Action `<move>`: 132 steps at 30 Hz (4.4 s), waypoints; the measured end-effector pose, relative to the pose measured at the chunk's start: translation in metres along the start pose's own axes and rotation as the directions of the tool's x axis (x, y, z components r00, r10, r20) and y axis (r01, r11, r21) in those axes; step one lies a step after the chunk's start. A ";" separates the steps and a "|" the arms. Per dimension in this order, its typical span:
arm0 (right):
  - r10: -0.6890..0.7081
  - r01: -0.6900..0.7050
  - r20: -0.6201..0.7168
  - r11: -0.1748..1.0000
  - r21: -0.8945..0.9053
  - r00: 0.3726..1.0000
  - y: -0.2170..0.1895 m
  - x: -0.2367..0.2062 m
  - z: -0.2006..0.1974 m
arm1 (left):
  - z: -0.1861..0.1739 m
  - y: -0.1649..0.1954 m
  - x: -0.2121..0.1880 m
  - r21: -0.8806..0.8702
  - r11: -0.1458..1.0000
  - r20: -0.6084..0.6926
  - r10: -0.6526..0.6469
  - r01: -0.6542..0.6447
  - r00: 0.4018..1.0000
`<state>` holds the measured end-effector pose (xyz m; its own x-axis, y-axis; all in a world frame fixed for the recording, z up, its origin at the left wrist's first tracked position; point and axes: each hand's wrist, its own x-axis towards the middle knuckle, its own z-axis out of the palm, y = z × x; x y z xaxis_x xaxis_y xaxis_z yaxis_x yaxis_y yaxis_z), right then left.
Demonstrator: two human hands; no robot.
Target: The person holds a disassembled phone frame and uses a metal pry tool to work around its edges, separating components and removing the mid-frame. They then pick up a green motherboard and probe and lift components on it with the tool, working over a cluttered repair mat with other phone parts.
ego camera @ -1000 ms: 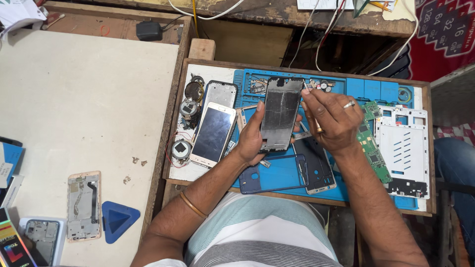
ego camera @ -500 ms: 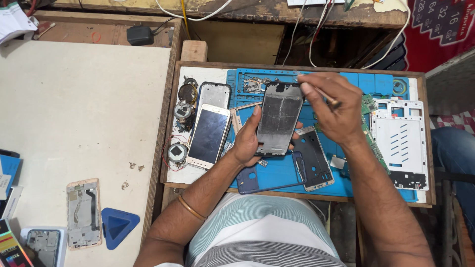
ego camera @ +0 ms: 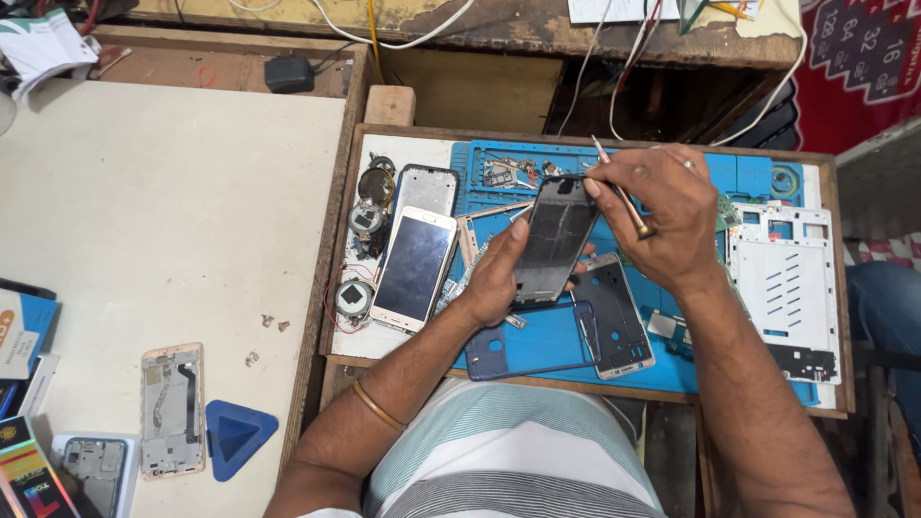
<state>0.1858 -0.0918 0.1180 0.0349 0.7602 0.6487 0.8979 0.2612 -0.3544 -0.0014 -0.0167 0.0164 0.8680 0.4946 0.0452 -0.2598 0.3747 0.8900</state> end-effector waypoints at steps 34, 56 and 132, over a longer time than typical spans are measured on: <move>-0.083 0.058 -0.107 0.974 -0.219 0.991 0.007 -0.028 0.028 | 0.006 -0.016 -0.001 0.313 0.927 -0.099 0.246 -0.205 0.964; 0.423 -0.363 0.020 0.754 0.547 0.906 0.007 -0.053 0.033 | -0.001 0.007 -0.004 -0.347 0.937 -0.008 -0.044 0.039 0.999; 0.492 -0.605 0.504 0.061 0.794 0.710 0.016 -0.108 0.063 | -0.007 0.024 -0.001 0.254 0.965 -0.380 0.157 -0.060 0.912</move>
<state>0.1691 -0.1320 -0.0001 0.2451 0.9681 -0.0528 -0.3143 0.0278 -0.9489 -0.0116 -0.0024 0.0342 0.5896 0.8077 0.0083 -0.1958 0.1329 0.9716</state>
